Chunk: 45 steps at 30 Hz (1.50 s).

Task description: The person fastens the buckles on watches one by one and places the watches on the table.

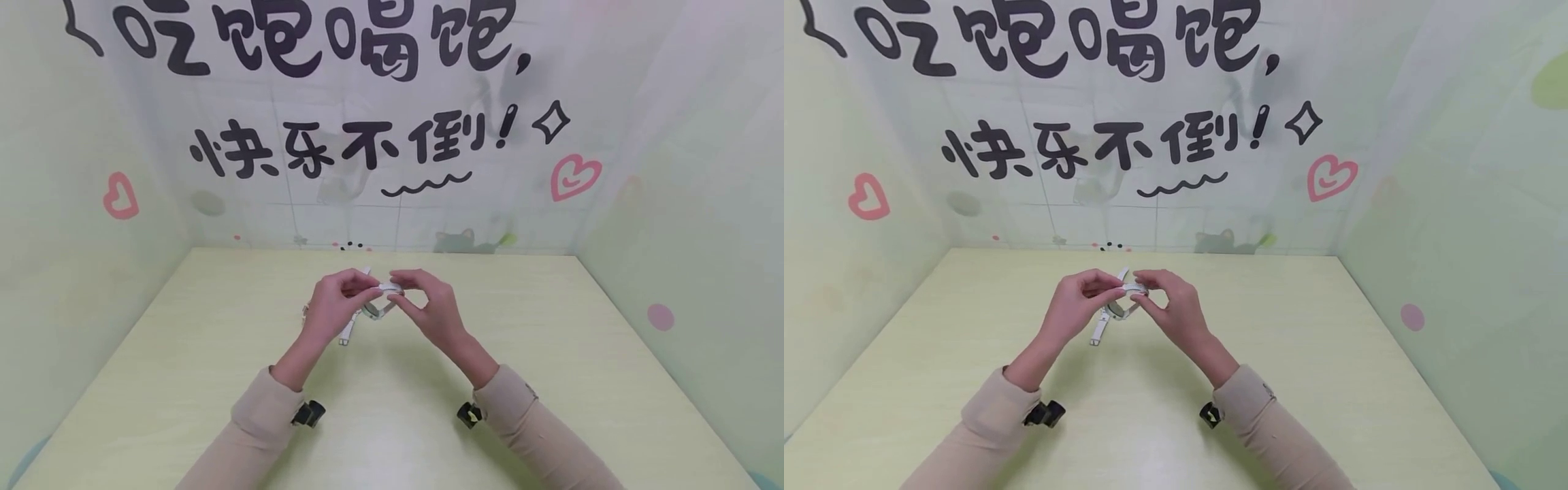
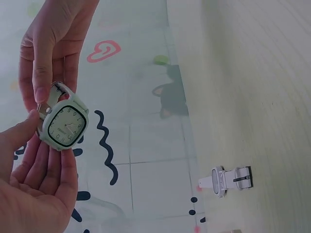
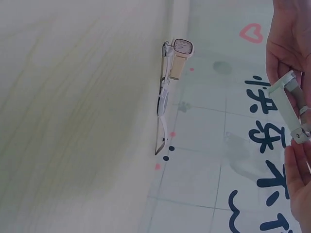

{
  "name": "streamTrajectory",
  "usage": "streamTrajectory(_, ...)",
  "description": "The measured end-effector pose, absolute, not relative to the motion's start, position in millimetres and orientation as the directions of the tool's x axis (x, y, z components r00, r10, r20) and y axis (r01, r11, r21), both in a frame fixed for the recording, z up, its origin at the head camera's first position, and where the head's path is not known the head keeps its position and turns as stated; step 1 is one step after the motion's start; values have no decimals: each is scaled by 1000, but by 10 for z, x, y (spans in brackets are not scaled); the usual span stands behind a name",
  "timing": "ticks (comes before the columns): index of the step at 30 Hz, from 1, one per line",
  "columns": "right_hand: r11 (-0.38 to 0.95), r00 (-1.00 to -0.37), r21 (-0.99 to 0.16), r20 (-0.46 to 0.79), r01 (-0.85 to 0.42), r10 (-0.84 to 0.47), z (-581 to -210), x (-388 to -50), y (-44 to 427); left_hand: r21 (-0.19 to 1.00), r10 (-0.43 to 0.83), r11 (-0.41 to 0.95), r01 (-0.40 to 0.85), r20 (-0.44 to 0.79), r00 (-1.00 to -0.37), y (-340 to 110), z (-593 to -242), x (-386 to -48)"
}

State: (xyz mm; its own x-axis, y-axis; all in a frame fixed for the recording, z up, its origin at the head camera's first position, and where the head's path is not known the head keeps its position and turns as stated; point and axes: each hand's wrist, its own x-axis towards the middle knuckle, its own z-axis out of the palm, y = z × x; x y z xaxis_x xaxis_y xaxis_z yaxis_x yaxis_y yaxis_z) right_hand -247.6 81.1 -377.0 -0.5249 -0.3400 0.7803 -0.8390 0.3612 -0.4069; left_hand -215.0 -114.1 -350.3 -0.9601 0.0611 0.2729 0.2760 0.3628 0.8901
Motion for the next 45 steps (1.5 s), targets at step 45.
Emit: streamTrajectory(45,578,-764,-570,144,-584,-629,-3893,-2793,-640,858,-26,506,-87,-85,-996,-2509,-3755,-2404)
